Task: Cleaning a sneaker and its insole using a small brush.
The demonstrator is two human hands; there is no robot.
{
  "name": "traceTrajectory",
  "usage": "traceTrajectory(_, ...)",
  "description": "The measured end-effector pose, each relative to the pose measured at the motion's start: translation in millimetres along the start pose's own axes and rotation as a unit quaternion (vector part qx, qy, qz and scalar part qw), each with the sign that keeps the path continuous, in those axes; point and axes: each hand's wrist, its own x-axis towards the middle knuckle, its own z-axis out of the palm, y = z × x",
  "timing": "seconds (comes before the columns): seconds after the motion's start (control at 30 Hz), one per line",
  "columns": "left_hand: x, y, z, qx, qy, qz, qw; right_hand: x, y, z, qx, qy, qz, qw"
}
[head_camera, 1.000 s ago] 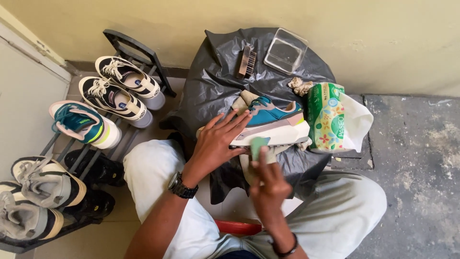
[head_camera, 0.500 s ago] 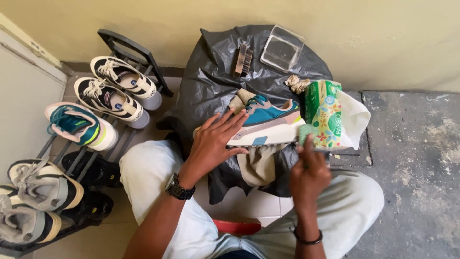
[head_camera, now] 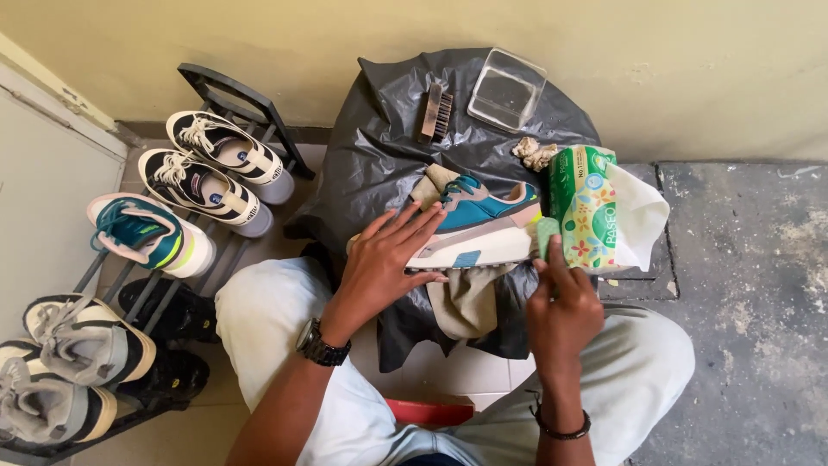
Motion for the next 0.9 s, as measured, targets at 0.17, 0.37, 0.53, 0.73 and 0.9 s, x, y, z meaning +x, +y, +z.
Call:
traceTrajectory(0.17, 0, -13, 7, -0.022, -0.01, -0.003, 1.0, -15, -29, 13, 0.044, 0.002, -0.057, 0.997)
traceTrajectory(0.37, -5, -20, 5, -0.017, -0.015, -0.006, 1.0, -50, -91, 20, 0.057, -0.042, -0.141, 0.987)
traceTrajectory(0.53, -8, -23, 9, -0.026, -0.01, -0.01, 1.0, -25, -59, 13, 0.125, -0.068, -0.058, 0.988)
traceTrajectory(0.73, -10, -18, 7, -0.048, -0.02, -0.013, 0.999, -8, 4, 8, -0.046, 0.005, -0.028, 0.999)
traceTrajectory(0.9, -5, -17, 5, -0.042, -0.029, -0.018, 0.999, -40, -45, 27, 0.024, -0.008, -0.082, 0.996)
